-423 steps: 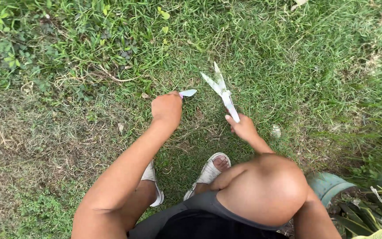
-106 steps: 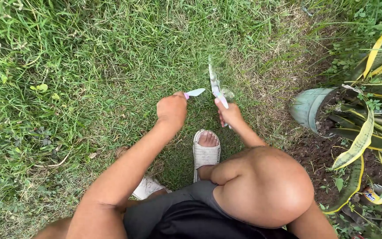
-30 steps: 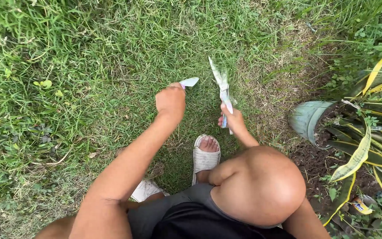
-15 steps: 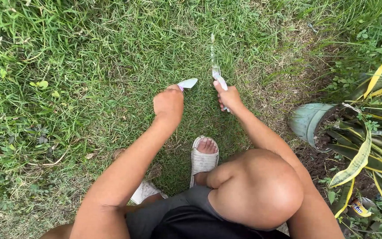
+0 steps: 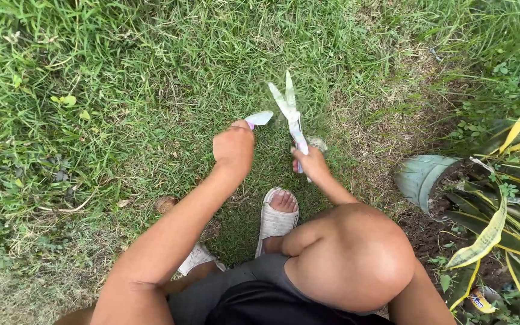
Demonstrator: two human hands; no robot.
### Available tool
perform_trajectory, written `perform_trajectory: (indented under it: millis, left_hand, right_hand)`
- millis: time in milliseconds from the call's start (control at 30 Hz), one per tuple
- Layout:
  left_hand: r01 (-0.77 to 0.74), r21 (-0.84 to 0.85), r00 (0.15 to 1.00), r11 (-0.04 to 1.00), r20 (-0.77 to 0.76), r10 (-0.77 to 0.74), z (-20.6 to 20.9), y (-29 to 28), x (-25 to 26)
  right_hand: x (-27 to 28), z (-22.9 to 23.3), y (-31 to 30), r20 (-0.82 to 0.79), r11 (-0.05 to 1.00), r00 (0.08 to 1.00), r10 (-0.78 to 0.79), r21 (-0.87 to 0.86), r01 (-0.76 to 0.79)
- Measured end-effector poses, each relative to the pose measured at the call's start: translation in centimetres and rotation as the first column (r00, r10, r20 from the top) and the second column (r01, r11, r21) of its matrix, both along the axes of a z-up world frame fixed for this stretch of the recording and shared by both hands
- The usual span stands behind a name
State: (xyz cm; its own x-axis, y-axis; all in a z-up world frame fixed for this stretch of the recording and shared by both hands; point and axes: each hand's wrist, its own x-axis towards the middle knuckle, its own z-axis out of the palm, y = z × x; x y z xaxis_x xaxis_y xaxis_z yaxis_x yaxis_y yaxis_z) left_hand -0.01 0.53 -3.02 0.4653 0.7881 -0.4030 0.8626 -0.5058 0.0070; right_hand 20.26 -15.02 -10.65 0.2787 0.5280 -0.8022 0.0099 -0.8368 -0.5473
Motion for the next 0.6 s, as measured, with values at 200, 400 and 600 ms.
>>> perform_trajectory:
  millis: [200,400,600]
  left_hand:
    - [-0.032,-0.052,0.999,0.998,0.011,0.033,0.3,0.2,-0.7]
    - [-0.040,-0.137,0.999,0.990,-0.030,0.037,1.6,0.4,-0.7]
    - [-0.052,-0.124,0.998,0.991,-0.029,0.049,2.3,0.3,-2.6]
  right_hand:
    - [-0.1,-0.4,7.7,0.153,0.993,0.981,0.115,0.010,-0.118]
    - [0.9,0.5,7.4,0.221,0.975,0.951,0.216,-0.099,-0.199]
    - [0.9,1.0,-0.6,0.105,0.995,0.990,0.092,-0.058,-0.087]
